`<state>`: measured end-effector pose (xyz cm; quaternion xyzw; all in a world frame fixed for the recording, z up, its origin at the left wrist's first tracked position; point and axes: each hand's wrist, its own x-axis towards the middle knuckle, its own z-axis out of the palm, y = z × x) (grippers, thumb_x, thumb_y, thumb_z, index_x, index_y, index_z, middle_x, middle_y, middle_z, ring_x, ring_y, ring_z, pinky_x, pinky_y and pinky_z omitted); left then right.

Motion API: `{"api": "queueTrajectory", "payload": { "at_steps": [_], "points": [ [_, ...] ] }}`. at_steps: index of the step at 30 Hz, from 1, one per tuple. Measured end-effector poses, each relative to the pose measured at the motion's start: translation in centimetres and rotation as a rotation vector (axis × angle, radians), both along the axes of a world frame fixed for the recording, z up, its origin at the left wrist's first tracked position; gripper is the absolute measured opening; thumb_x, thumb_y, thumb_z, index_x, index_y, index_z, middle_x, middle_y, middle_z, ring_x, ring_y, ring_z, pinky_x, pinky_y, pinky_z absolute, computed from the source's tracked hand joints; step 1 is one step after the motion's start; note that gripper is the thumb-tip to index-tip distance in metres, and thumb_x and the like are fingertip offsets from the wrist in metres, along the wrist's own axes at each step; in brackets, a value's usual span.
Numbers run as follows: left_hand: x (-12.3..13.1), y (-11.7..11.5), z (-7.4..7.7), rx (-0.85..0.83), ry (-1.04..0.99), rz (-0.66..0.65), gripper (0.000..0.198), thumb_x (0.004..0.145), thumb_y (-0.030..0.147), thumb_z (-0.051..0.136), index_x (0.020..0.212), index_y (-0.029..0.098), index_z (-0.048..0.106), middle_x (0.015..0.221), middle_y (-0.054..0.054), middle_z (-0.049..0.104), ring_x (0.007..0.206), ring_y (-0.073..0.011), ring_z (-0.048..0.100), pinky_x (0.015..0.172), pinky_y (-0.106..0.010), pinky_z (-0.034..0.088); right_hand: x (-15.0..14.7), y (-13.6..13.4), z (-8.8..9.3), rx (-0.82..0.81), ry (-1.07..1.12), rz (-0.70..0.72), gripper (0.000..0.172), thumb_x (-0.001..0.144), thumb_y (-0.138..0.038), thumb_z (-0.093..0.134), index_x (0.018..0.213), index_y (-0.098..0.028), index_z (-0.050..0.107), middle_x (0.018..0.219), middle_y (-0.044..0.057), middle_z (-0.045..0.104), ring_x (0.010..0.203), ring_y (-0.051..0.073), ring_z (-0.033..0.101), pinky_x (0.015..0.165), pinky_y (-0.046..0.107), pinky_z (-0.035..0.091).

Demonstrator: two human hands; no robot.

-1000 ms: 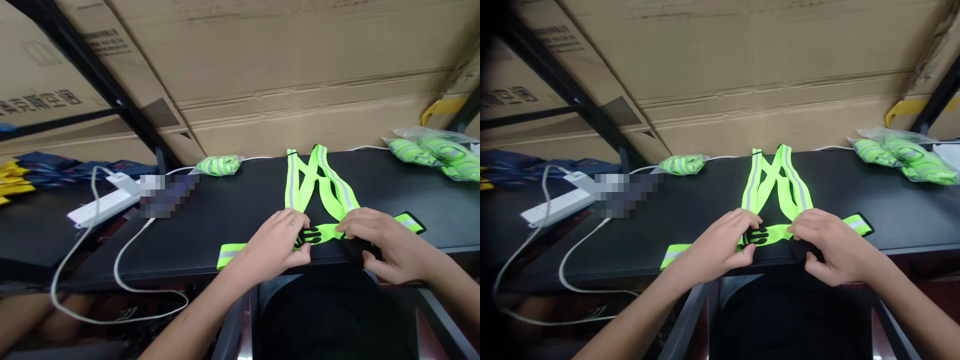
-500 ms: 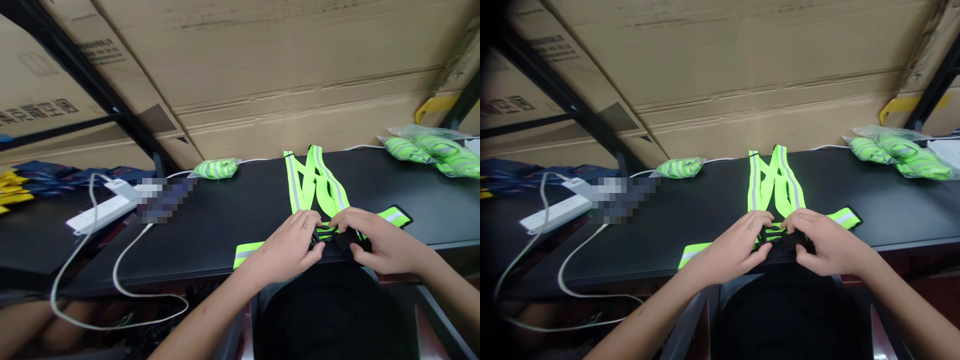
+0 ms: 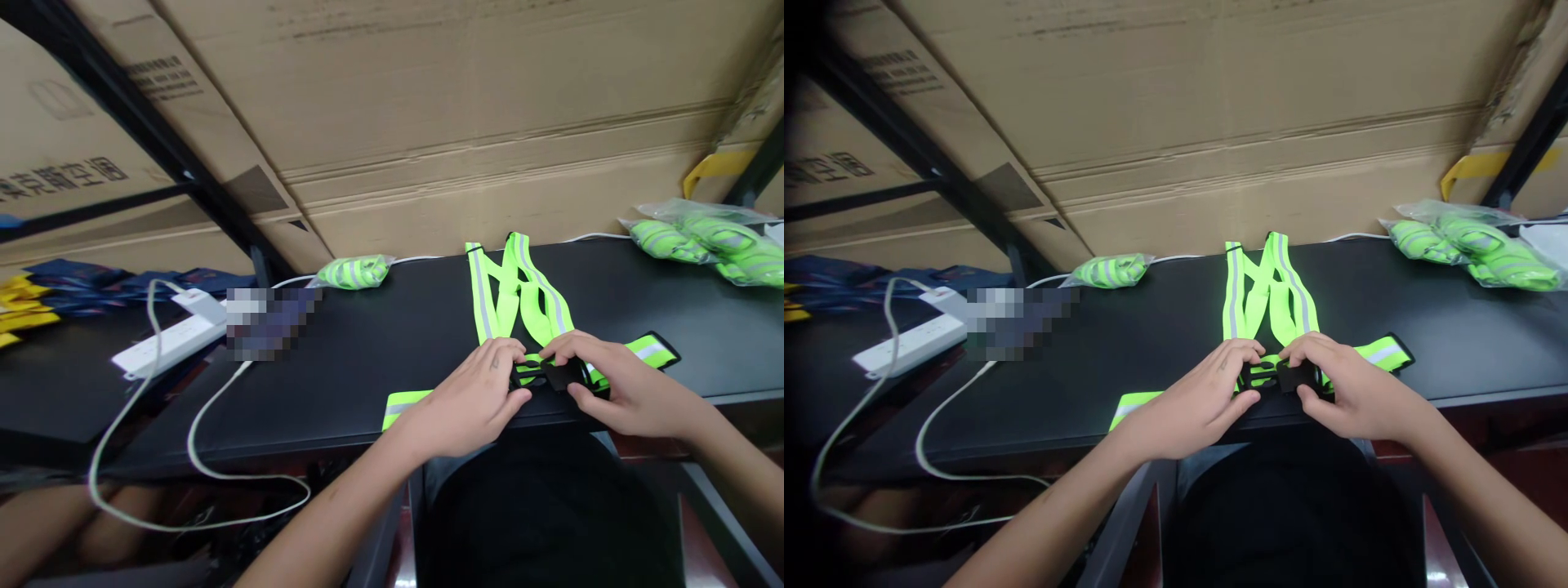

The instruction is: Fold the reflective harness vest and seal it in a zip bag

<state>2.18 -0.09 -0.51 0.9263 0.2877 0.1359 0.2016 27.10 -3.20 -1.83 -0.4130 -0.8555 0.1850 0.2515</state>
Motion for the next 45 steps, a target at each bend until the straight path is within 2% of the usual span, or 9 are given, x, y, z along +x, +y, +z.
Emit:
{"api": "queueTrajectory", "payload": {
  "at_steps": [5, 13, 24, 29, 33, 36, 39, 42, 45],
  "points": [
    [0.1, 0.2, 0.0, -0.01, 0.004, 0.0, 0.021, 0.101, 0.027, 0.047, 0.12, 0.02, 0.042, 0.134, -0.014, 0.051, 0.13, -0.0271, 0.049, 0.108, -0.05, 0.046, -0.2, 0.1, 0.2, 0.018, -0.011, -0.046, 0.02, 0.089, -0.021, 0.053, 0.108, -0.024, 0.049, 0.113, 0.009, 0.064, 0.1, 0.023, 0.064, 0.083, 0.04, 0.054],
    [0.5, 0.5, 0.2, 0.008, -0.005, -0.01, 0.023, 0.101, 0.026, 0.047, 0.122, 0.02, 0.041, 0.132, -0.014, 0.051, 0.128, -0.0264, 0.05, 0.106, -0.047, 0.048, 0.2, 0.2, -0.2, 0.028, 0.007, 0.02, 0.02, 0.095, -0.027, 0.053, 0.115, -0.024, 0.049, 0.134, 0.014, 0.058, 0.125, 0.027, 0.058, 0.101, 0.047, 0.05],
    [1.5, 0.1, -0.3, -0.037, -0.018, -0.029, 0.021, 0.101, 0.026, 0.046, 0.118, 0.019, 0.035, 0.134, -0.017, 0.046, 0.134, -0.028, 0.046, 0.108, -0.047, 0.047, 0.0, 0.2, -0.4, -0.009, -0.044, 0.023, 0.025, 0.098, -0.031, 0.05, 0.121, -0.024, 0.046, 0.143, 0.016, 0.05, 0.136, 0.027, 0.048, 0.105, 0.048, 0.048],
    [2.4, -0.3, -0.7, 0.004, -0.024, -0.022, 0.033, 0.097, 0.033, 0.052, 0.12, 0.018, 0.033, 0.139, -0.021, 0.045, 0.136, -0.0329, 0.045, 0.109, -0.054, 0.044, -0.4, 0.3, -0.5, 0.016, -0.113, 0.063, 0.031, 0.096, -0.028, 0.049, 0.126, -0.022, 0.045, 0.142, 0.017, 0.05, 0.14, 0.031, 0.042, 0.107, 0.053, 0.047],
    [2.8, -0.5, -0.6, 0.03, -0.045, -0.026, 0.044, 0.09, 0.03, 0.06, 0.123, 0.017, 0.034, 0.146, -0.022, 0.042, 0.141, -0.0321, 0.04, 0.117, -0.053, 0.037, -1.3, 0.6, -0.4, 0.056, -0.15, 0.062, 0.04, 0.096, -0.036, 0.051, 0.133, -0.021, 0.044, 0.139, 0.017, 0.051, 0.137, 0.033, 0.044, 0.107, 0.054, 0.046],
    [2.7, -0.4, -0.6, 0.044, -0.032, -0.023, 0.047, 0.089, 0.03, 0.061, 0.126, 0.017, 0.035, 0.149, -0.022, 0.04, 0.146, -0.0316, 0.035, 0.118, -0.053, 0.035, -1.5, 0.7, -0.3, 0.057, -0.131, 0.056, 0.039, 0.096, -0.038, 0.051, 0.131, -0.023, 0.048, 0.14, 0.015, 0.052, 0.137, 0.033, 0.044, 0.108, 0.056, 0.046],
    [2.1, -0.4, -0.7, 0.065, 0.012, -0.004, 0.049, 0.091, 0.04, 0.061, 0.128, 0.017, 0.039, 0.147, -0.022, 0.045, 0.145, -0.0336, 0.037, 0.116, -0.056, 0.037, -1.1, 0.4, -0.1, 0.042, -0.126, 0.012, 0.038, 0.095, -0.043, 0.053, 0.127, -0.022, 0.049, 0.145, 0.017, 0.05, 0.139, 0.034, 0.044, 0.107, 0.056, 0.046],
    [1.1, -0.7, -0.6, 0.085, 0.065, 0.032, 0.059, 0.093, 0.05, 0.059, 0.133, 0.013, 0.038, 0.152, -0.026, 0.039, 0.148, -0.0356, 0.032, 0.115, -0.056, 0.04, -0.3, 0.0, 0.0, -0.004, -0.131, -0.082, 0.052, 0.095, -0.05, 0.053, 0.134, -0.018, 0.042, 0.154, 0.022, 0.04, 0.138, 0.035, 0.048, 0.103, 0.053, 0.051],
    [0.3, -1.2, -0.4, 0.177, 0.116, 0.064, 0.065, 0.094, 0.051, 0.057, 0.14, 0.009, 0.037, 0.158, -0.028, 0.03, 0.152, -0.0352, 0.023, 0.119, -0.056, 0.033, 0.3, -0.3, 0.0, -0.021, -0.174, -0.079, 0.067, 0.095, -0.053, 0.053, 0.148, -0.018, 0.032, 0.155, 0.02, 0.043, 0.139, 0.033, 0.047, 0.107, 0.052, 0.048]
  ]
}}
